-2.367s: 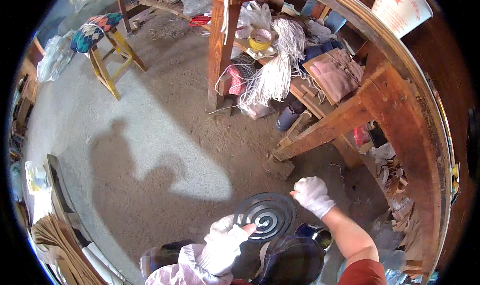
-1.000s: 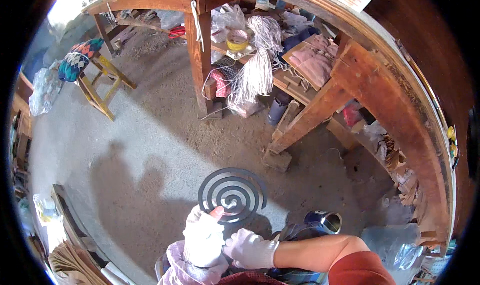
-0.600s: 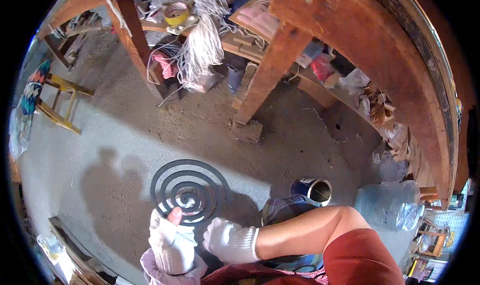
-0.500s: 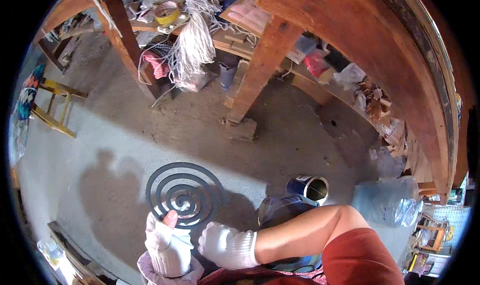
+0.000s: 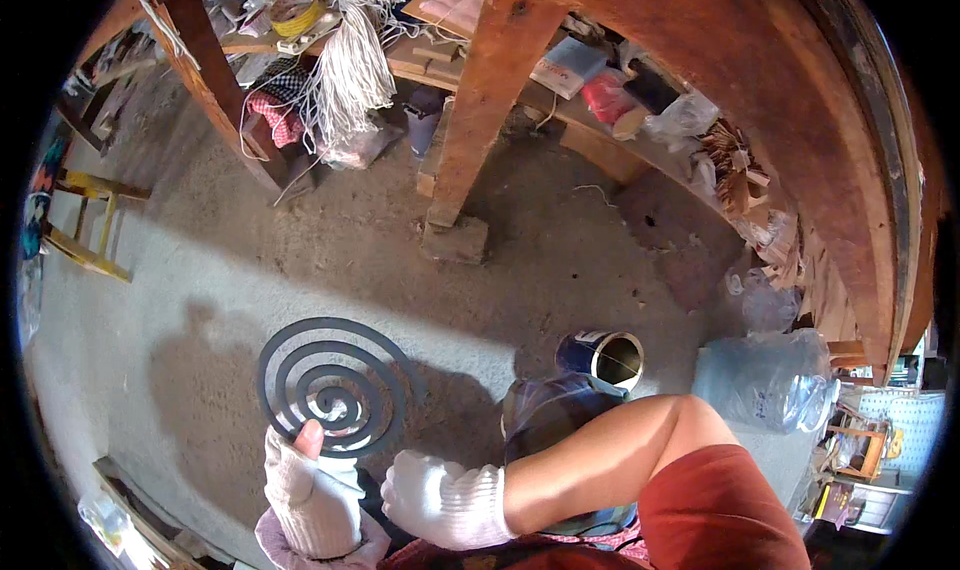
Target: The person retrieves a mosquito coil from a box, places it into a metal can, and uses a lighter to ignite the coil. The person then adjusts the coil inside the can and carries the lit can across the room.
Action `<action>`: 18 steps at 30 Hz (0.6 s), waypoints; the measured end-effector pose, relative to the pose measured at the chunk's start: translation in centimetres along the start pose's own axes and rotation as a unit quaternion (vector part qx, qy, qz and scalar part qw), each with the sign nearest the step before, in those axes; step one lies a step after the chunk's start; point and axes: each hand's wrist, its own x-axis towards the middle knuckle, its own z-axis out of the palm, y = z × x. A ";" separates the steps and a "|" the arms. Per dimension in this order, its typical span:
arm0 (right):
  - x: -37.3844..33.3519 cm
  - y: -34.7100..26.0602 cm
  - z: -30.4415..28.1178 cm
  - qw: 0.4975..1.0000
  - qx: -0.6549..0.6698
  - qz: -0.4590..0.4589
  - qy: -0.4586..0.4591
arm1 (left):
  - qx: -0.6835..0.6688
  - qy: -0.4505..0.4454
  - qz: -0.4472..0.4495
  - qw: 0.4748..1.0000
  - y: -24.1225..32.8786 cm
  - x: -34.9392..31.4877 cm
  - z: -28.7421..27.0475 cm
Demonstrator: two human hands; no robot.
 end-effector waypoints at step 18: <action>0.0 0.6 -2.1 0.997 0.070 -0.001 -0.033 | -0.008 0.050 -0.082 0.995 2.0 0.0 0.5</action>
